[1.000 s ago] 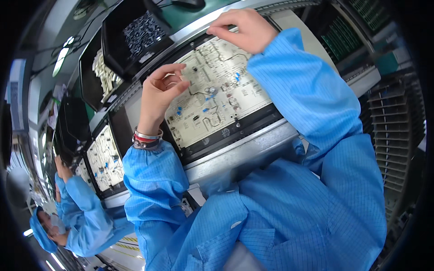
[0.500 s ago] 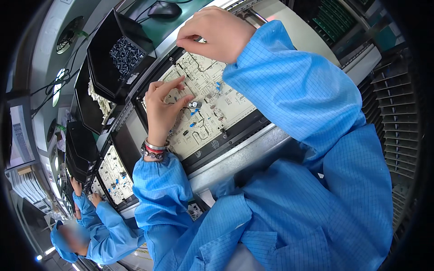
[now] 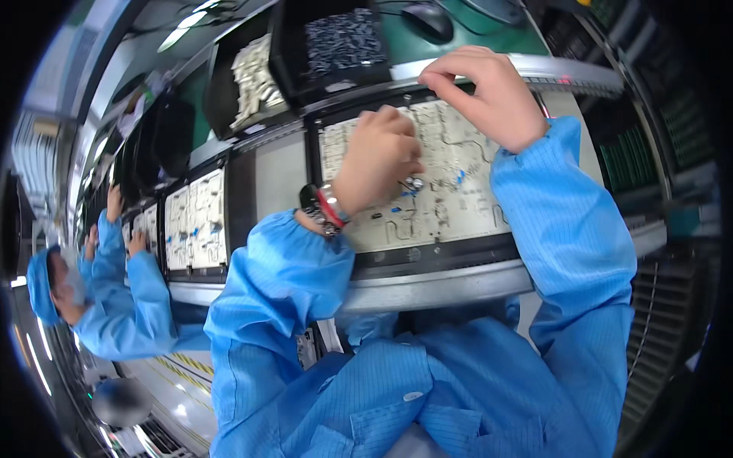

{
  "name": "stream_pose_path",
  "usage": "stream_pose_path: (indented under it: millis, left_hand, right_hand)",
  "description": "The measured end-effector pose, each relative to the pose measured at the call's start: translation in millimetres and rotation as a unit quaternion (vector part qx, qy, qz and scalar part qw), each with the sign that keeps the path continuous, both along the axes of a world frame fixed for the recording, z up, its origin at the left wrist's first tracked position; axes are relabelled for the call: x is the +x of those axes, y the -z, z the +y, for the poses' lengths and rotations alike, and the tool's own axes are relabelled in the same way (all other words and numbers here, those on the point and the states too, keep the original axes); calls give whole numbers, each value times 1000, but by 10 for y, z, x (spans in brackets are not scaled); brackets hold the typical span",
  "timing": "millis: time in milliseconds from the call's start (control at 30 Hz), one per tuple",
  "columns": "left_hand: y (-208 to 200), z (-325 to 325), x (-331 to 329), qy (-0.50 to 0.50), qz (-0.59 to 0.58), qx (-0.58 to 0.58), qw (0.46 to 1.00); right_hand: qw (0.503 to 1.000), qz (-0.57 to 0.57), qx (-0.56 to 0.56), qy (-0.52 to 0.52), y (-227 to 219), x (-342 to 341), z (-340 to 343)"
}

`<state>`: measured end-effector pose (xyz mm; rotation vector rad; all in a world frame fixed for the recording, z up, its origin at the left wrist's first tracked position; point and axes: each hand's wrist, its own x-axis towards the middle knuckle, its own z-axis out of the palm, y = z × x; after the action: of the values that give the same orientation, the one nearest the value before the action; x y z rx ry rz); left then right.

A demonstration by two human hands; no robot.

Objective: Manual assembly of small components onto a printed circuit board template at a production station.

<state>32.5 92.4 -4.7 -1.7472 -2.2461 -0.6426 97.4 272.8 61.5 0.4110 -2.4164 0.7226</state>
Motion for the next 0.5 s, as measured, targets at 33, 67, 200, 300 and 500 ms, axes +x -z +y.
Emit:
stream_pose_path:
  millis: [33, 67, 200, 300, 500]
  left_hand:
    - [27, -5, -24, 17, -13, -15, 1000]
    - [56, -63, -53, 5, -9, -6, 1000]
    - [53, -234, -39, 3, -33, -22, 999]
    - [61, -146, 7, 10, -16, -12, 1000]
    - [-402, -524, -172, -89, -179, 100, 975]
  right_hand:
    - [1000, 4, 9, -13, -58, -119, -86]
    - [999, -3, 11, -36, -97, -291, -199]
    - [986, -131, 19, -99, -21, -1116, -602]
    - [987, -122, 99, -34, 241, -1670, -610]
    - [950, -197, 229, 79, 655, -2146, -643]
